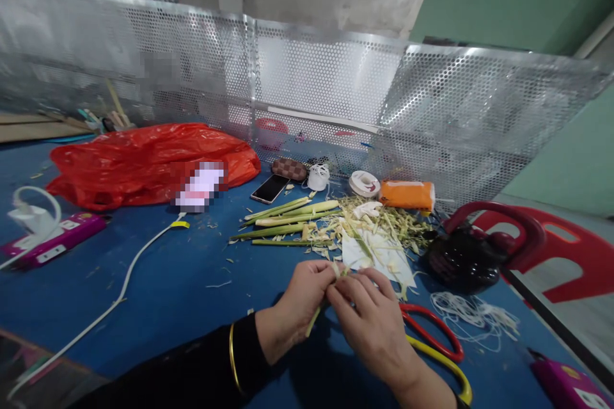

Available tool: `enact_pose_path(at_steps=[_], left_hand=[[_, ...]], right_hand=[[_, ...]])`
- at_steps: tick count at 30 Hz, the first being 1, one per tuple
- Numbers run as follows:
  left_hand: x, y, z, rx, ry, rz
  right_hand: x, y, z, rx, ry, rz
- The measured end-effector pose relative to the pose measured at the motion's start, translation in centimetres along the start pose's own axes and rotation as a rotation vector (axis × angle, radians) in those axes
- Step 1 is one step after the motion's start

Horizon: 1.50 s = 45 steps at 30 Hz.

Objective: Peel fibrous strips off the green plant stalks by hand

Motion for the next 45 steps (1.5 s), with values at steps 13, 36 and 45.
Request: enact_pose_path(at_steps=[13,36,45], left_hand=[[0.4,0.1,-1.4,0.081,-0.202,0.038],[-1.0,-0.3,-4.1,0.254,-0.199,-0.091],[-1.0,-0.1,-4.9,0.306,-0.263,-0.082]], right_hand=[[1.8,4.7,-9.1,1.097,-0.700,-0.241],[5.1,6.8,-8.0,1.389,-1.041,-0.113],[2.0,2.4,-6.6,0.852,-0.872,0.062]])
Point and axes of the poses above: each hand's wrist, its own y-axis away from the middle knuckle, its own x-axis out of the palm, z = x × y, the point moved 10 cm from there along -y, towards the middle knuckle, and after that the axes turned 5 degrees about -z, right-handed, at the moved point
